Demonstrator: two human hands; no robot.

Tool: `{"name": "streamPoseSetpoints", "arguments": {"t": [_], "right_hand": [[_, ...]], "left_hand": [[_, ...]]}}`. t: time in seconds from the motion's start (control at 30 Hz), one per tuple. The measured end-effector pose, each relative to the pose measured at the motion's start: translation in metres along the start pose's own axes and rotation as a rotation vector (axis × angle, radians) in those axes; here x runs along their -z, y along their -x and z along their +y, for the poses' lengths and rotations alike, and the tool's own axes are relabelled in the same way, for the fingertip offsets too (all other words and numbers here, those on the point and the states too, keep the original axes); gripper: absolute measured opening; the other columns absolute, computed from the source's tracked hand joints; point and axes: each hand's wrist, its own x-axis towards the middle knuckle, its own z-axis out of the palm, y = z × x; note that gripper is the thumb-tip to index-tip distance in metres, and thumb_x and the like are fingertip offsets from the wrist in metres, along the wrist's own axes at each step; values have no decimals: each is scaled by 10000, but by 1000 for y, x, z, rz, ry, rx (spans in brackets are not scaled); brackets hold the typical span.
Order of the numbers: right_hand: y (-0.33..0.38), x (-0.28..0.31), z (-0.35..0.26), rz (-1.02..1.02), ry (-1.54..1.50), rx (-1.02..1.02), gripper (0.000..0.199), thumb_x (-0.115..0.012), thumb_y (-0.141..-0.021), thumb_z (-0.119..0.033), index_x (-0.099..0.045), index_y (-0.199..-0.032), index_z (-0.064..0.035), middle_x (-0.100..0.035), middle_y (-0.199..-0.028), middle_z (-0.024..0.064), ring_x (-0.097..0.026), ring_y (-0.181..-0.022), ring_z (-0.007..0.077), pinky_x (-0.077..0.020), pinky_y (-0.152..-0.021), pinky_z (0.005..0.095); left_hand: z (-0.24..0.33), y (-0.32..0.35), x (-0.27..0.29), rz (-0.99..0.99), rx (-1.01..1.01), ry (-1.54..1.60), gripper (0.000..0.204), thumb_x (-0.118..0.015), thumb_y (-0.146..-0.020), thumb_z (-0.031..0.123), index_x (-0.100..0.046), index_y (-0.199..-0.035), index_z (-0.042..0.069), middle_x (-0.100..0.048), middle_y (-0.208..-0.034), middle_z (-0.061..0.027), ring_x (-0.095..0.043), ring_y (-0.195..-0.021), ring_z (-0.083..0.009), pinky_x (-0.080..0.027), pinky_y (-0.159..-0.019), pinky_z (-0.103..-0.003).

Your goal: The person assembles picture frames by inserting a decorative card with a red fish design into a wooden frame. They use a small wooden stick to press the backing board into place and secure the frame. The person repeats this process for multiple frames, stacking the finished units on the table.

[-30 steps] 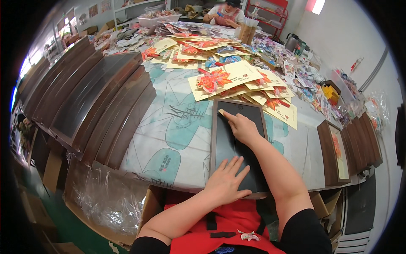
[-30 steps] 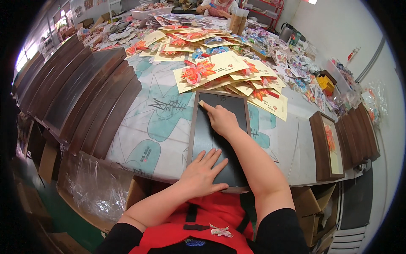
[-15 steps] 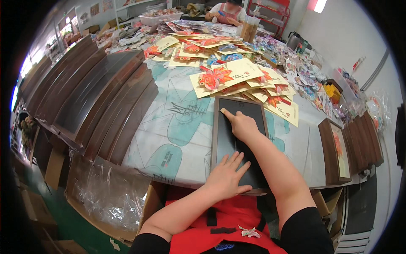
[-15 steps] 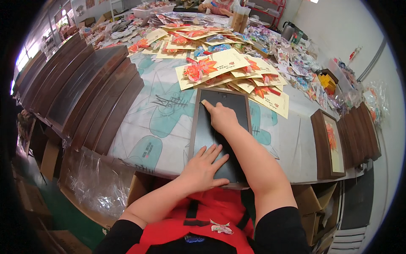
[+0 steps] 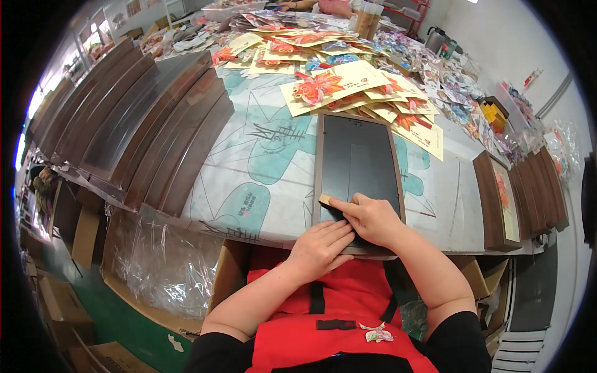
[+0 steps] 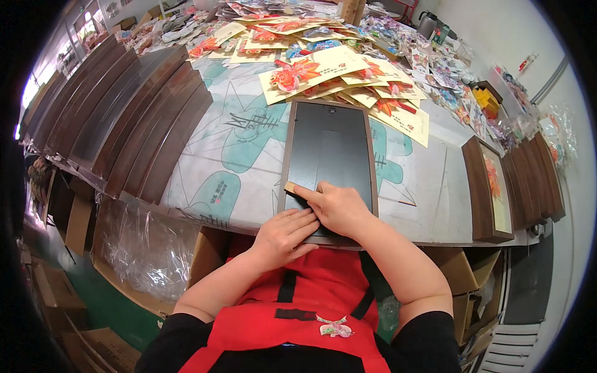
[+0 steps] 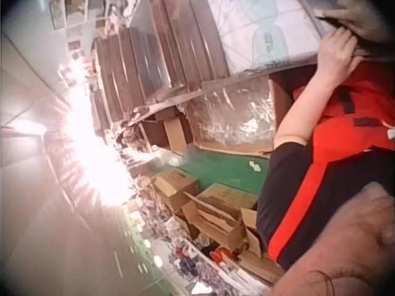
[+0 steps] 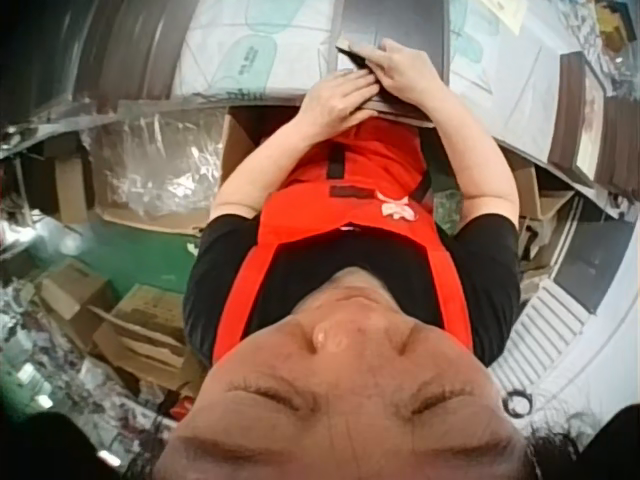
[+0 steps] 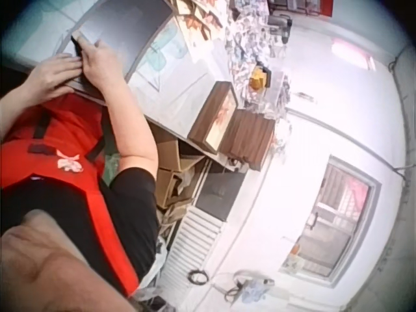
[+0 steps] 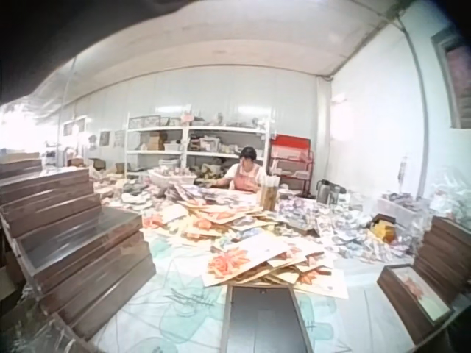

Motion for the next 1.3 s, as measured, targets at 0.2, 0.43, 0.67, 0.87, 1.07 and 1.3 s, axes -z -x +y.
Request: {"name": "streamPoseSetpoints", "arguments": {"t": [0.2, 0.43, 0.67, 0.87, 1.07, 1.3], "right_hand": [[2, -1, 3, 7, 13, 24, 452, -595, -801, -103, -591, -1231, -243, -527, -733, 67, -564, -567, 273, -476, -511, 374], [2, 2, 3, -35, 18, 65, 473, -573, -814, -117, -560, -1263, -264, -529, -722, 77, -565, -558, 284, -469, -494, 385], [7, 11, 0, -134, 117, 31, 482, -548, -835, -129, -530, -1297, -266, -537, -728, 112, -566, -544, 308, -483, -516, 402], [-4, 1, 56, 296, -394, -95, 392, -485, -906, -98, -529, -1296, -112, -575, -728, 110, -545, -559, 196, -442, -531, 315], [-7, 9, 145, 256, -367, -720, 406, -392, -938, -153, -492, -1318, -50, -508, -624, 52, -472, -450, 136, -403, -431, 281], [-28, 39, 109, 80, -258, -788, 356, -371, -925, -155, -545, -1218, -52, -568, -714, 144, -568, -578, 236, -448, -508, 369]], "left_hand": [[0, -1, -1, -7, 7, 37, 445, -751, -679, 191, -629, -1075, 29, -629, -1138, -122, -600, -1071, -267, -469, -925, -402], [-1, 0, -1, -21, 29, 43, 442, -754, -676, 193, -632, -1069, 33, -629, -1137, -122, -599, -1073, -266, -468, -928, -406], [0, -2, 0, -32, 29, 53, 417, -739, -708, 205, -621, -1061, 19, -624, -1133, -132, -587, -1089, -272, -455, -942, -403], [7, -3, -4, -1, 29, 20, 416, -759, -695, 217, -631, -1042, 24, -629, -1124, -136, -600, -1068, -280, -476, -916, -412], [29, -5, -18, -38, 3, -34, 429, -742, -725, 197, -612, -1091, 14, -609, -1168, -135, -586, -1102, -274, -471, -930, -394], [30, -4, -17, -61, 12, -30, 425, -732, -730, 185, -608, -1100, 16, -595, -1193, -129, -569, -1127, -266, -459, -941, -388]]}}
